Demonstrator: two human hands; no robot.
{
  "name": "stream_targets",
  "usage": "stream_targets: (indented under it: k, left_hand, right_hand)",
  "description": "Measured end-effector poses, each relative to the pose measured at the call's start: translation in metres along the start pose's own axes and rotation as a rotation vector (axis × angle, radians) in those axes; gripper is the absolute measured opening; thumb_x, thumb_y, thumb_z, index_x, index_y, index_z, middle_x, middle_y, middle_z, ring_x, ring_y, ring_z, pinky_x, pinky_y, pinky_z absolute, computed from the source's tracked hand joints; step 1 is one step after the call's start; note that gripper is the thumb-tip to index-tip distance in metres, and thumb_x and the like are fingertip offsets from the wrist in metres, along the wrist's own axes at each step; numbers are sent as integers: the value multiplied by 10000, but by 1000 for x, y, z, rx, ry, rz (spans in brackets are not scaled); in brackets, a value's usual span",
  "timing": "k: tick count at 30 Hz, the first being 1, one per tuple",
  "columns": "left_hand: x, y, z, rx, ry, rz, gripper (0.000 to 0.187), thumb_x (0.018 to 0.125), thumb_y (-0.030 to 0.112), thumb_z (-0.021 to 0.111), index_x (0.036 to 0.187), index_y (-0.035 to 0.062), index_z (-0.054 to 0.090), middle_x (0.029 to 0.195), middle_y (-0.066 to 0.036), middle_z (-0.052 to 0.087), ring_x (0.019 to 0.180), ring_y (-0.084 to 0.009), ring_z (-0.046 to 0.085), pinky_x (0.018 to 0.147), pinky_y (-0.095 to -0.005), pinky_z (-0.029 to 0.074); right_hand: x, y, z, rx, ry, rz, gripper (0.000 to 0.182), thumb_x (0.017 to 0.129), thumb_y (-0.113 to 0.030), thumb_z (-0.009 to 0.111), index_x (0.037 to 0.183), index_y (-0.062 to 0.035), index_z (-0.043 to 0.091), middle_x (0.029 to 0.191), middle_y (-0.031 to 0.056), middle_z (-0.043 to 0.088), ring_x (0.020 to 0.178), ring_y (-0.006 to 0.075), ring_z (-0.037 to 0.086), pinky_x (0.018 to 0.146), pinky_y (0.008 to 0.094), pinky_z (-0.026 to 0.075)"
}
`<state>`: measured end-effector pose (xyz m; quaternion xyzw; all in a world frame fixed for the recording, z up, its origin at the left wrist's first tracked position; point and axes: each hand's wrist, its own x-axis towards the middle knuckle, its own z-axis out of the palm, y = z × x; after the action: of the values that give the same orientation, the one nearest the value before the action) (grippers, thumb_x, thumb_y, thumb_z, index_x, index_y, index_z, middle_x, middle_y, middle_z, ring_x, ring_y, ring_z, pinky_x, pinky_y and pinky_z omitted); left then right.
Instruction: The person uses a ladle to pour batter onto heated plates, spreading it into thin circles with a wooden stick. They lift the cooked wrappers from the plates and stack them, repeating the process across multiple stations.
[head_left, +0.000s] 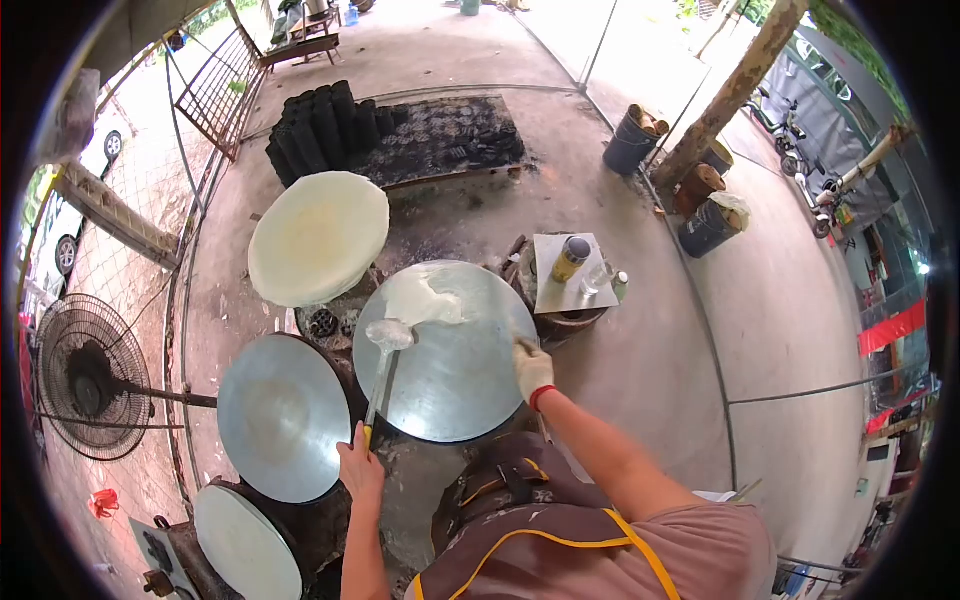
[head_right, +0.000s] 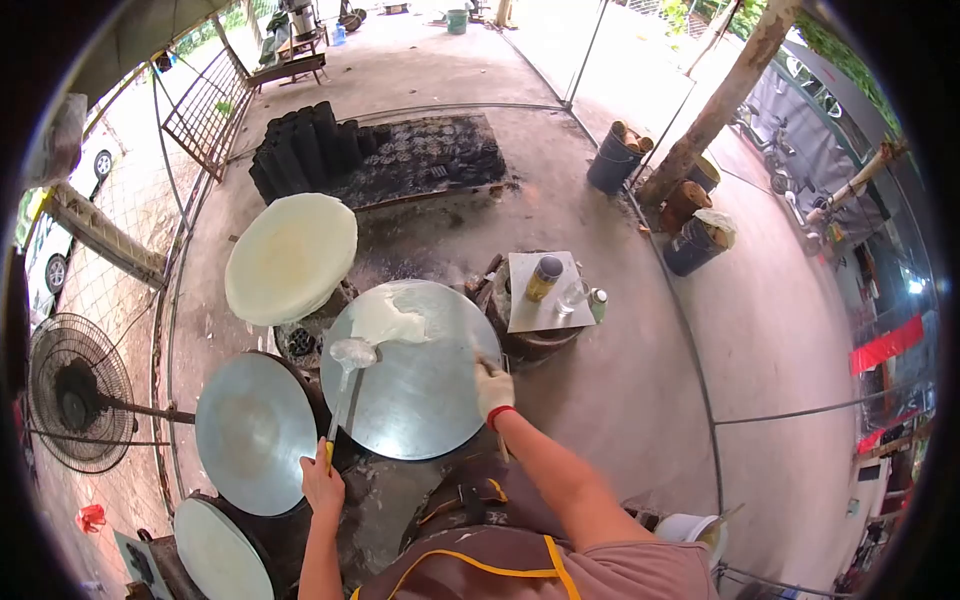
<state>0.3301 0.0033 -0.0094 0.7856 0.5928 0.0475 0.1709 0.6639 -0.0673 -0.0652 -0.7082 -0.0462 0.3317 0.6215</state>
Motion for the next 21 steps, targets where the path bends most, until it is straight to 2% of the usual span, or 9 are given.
stream_targets:
  k: [3,4,11,12,15,16,19,20,21]
  left_hand:
    - [-8,4,1,-5,-23,-14,618,753,5,579,1317,211,436,936,-152,421,796,-334,543,671,-423,465]
    - [-11,5,0,-3,-29,-24,623,752,4,579,1320,213,431,936,-152,419,799,-335,543,673,-422,465]
    - [-39,-8,11,-245,176,74,487,744,0,581,1222,70,519,871,-146,445,773,-324,519,681,-390,446]
    - [-43,-6,14,-320,195,67,458,746,0,579,1199,39,528,852,-147,453,766,-320,514,681,-382,442]
    - [-57,1,24,-457,346,141,372,779,21,574,1146,-23,533,781,-122,481,714,-277,511,654,-350,433]
    - [-59,4,29,-487,419,180,347,794,32,572,1131,-39,531,755,-109,490,691,-258,511,640,-339,431]
    - [-70,11,39,-858,262,-157,196,841,76,560,1004,-32,547,704,-53,502,551,-165,479,521,-286,395]
    - [-72,14,41,-929,201,-241,159,849,82,556,972,-17,537,687,-37,490,515,-138,457,486,-271,377]
    - [-68,18,42,-1001,142,-320,125,857,87,552,940,-2,527,670,-21,478,480,-112,436,452,-255,358]
  right_hand:
    - [1,10,34,-366,-435,-16,329,871,-194,567,1162,-43,602,777,-9,616,629,59,486,573,242,424]
    - [-16,-26,38,-309,-488,176,347,865,-204,570,1169,-41,596,808,9,628,664,80,498,615,253,435]
    - [16,-2,19,-446,-479,-67,357,867,-227,558,1178,-56,591,1004,81,655,852,114,601,737,231,465]
    - [15,-2,29,-441,-591,-95,350,871,-247,557,1169,-68,599,932,52,655,770,101,580,673,239,464]
    - [8,-43,19,-536,-801,232,356,872,-266,562,1158,-59,604,856,24,631,690,88,534,602,246,445]
    - [17,-39,4,-498,-830,166,366,872,-281,566,1155,-54,606,784,7,589,614,78,478,540,244,412]
    - [52,-22,-11,-403,-509,100,376,873,-292,563,1163,-55,602,777,4,586,594,76,478,530,238,405]
    - [59,-12,-3,-283,-463,-74,368,875,-305,560,1157,-73,612,716,-13,565,548,74,455,501,240,380]
    - [57,-16,9,-366,-590,-3,365,874,-308,562,1150,-77,617,705,-17,562,545,74,452,497,242,377]
